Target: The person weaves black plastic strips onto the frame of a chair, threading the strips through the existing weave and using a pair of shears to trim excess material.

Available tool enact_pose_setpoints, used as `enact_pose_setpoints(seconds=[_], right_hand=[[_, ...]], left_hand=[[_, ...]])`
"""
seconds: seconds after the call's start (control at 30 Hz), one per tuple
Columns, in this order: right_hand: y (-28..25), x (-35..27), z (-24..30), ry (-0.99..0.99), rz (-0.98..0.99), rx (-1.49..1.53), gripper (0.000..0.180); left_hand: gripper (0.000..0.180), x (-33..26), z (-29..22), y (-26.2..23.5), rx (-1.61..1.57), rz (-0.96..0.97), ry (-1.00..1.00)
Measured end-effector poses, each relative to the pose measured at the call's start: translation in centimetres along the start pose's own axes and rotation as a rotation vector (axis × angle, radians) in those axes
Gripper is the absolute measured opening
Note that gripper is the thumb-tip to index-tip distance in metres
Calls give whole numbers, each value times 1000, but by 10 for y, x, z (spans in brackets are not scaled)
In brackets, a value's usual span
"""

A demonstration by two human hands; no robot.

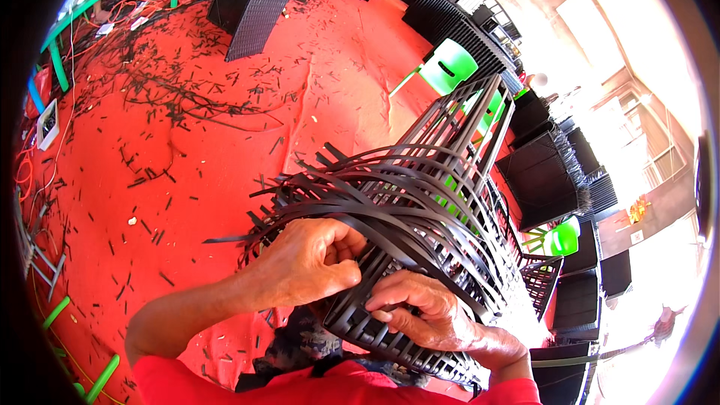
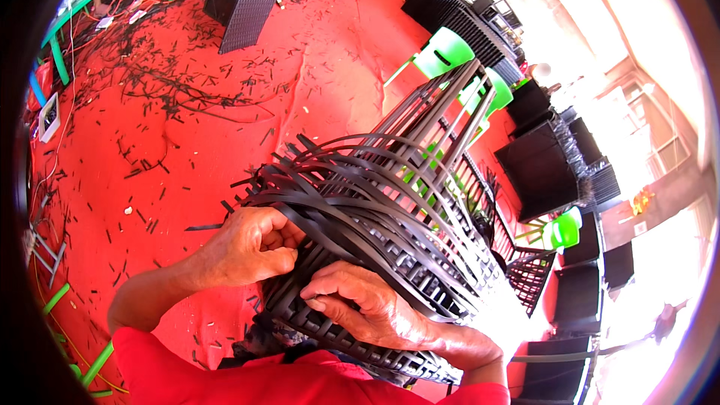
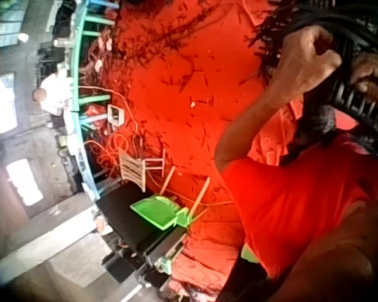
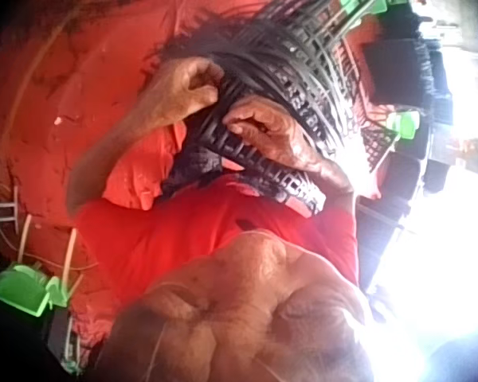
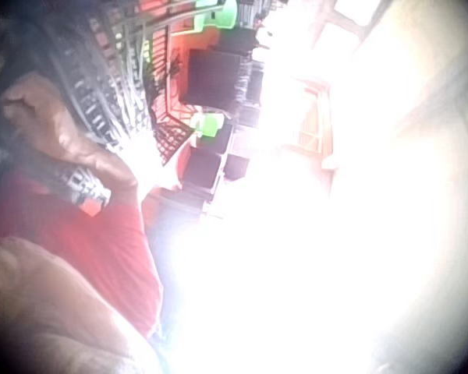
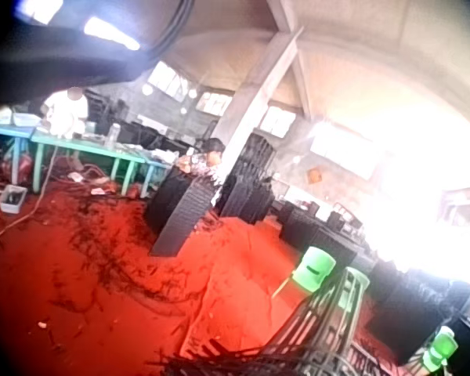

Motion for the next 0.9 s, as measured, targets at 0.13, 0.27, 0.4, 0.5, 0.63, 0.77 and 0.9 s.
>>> enact_pose_setpoints(seconds=[0.13,0.27,0.4,0.5,0.63,0.77,0.9], right_hand=[[0,1,-1,24,15,24,18],[4,-7,-1,163,-81,144,26],[6,-11,-12,-31,-124,62,33],[-1,0,4,16,-85,-22,20],[0,6,21,218,-81,-84,12],[4,18,25,175,-45,60,20],[11,28,23,90,-74,241,25]], left_hand=[[17,1,12,-1,-241,9,-104],[14,10,14,-2,-352,130,-130],[16,4,14,-2,-229,110,-122],[19,-5,8,2,129,-45,49],[23,-13,-3,3,227,-8,79],[28,-17,-5,2,313,-7,121],[28,-18,-1,1,189,-35,131]])
Point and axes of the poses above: each hand's wrist, its own x-axis towards the middle knuckle, its own y-axis out of the palm, z = x × y, the point moved 1 cm from there along x, towards the middle knuckle, and after that the axes turned 11 degrees about -x, right-handed, at the moved point
